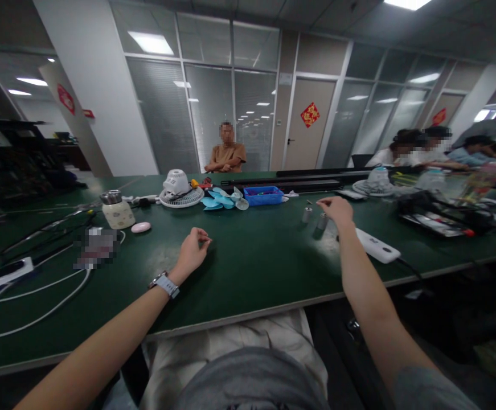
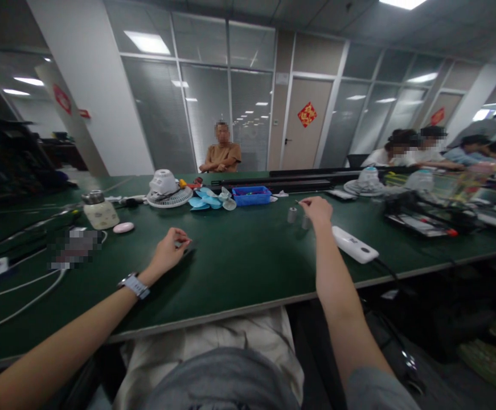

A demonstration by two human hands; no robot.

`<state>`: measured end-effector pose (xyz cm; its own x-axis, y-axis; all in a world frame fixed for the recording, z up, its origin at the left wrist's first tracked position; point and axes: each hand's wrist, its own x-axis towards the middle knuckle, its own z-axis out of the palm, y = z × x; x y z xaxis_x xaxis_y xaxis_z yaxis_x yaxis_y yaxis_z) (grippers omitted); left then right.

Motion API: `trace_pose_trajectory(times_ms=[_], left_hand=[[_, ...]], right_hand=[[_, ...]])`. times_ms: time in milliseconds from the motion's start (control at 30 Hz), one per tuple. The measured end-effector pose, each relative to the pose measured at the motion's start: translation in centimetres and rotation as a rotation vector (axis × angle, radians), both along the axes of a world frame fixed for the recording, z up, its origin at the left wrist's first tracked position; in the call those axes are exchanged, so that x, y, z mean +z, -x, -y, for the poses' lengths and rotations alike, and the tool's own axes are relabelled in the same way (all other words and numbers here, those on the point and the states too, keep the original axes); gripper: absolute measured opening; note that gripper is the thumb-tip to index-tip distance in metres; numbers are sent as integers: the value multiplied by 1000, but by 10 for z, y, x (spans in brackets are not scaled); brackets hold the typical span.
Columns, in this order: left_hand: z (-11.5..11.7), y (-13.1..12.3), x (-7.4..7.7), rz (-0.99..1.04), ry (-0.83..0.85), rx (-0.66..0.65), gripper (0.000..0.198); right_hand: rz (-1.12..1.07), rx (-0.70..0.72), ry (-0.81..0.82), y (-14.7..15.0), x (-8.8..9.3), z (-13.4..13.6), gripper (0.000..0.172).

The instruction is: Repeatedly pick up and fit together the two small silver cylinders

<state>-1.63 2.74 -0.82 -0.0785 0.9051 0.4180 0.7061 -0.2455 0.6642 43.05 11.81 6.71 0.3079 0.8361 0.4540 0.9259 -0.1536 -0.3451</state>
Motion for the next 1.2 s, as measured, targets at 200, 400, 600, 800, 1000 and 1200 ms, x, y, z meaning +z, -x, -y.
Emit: trace_pose_trajectory(times_ms=[200, 400, 600, 800, 1000, 1200], left_hand=[[0, 1, 0, 6, 7, 23, 22], [1, 0, 1, -1, 11, 12, 22], [1, 0, 0, -5, 14, 1, 22], [3, -1, 2, -15, 4, -15, 21], [4, -3, 3, -14, 0, -24, 20], [4, -4, 2, -6, 6, -32, 20]], right_hand=[[-84, -93, 206, -38, -17, -5, 29], [-118, -136, 202, -32, -16, -6, 26], [-103, -106, 245, -40, -23, -12, 37], [-74, -69, 279, -42, -36, -26, 54], [22, -87, 188, -36, -43, -29, 60], [339, 50, 25, 4, -48, -45, 59]])
